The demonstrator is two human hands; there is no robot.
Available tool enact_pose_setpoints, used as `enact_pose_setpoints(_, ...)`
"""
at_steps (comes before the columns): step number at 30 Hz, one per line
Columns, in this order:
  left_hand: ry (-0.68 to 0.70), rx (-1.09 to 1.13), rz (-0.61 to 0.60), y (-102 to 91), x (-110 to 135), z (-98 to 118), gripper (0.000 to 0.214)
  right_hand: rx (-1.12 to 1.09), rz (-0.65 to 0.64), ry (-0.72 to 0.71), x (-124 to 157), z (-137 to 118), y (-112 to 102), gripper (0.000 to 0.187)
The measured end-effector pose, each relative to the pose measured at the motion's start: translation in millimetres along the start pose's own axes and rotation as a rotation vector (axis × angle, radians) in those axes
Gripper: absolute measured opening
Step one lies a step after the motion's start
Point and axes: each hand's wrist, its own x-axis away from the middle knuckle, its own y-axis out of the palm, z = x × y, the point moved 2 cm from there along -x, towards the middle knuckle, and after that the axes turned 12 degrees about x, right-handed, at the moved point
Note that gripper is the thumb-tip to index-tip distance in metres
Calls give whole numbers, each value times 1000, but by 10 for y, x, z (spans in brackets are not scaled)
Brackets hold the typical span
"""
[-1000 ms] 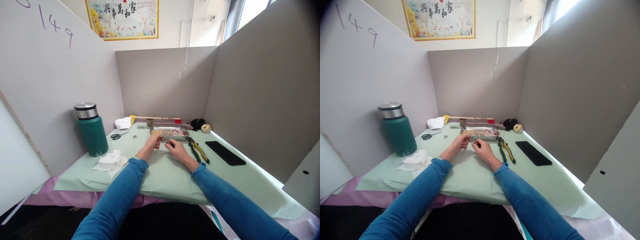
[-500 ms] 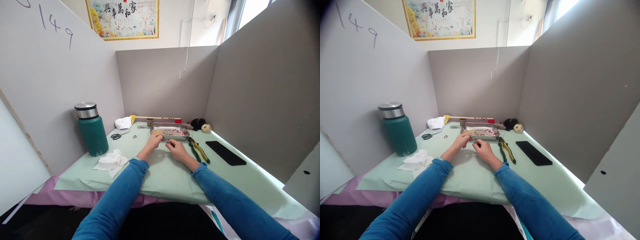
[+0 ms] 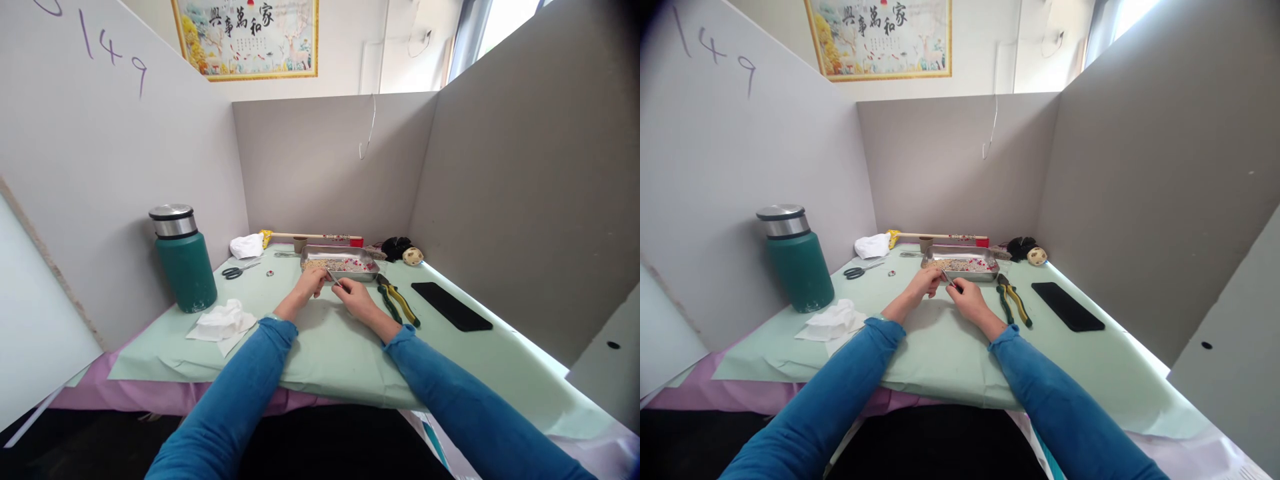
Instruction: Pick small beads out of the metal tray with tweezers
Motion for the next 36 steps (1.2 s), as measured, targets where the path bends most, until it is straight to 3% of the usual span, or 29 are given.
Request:
enact_pose_setpoints(6,-43,172,-118,-3,18,12,15,-4,23,-15,4,-9,-17,24)
enact_pose_setpoints(17,61,49,-35,41,65,37,8,21,9,31,-3,16,-24,25)
enact_pose_setpoints(36,72,-53,32,18,8,-33,10,134,12,9,14,24,1,22)
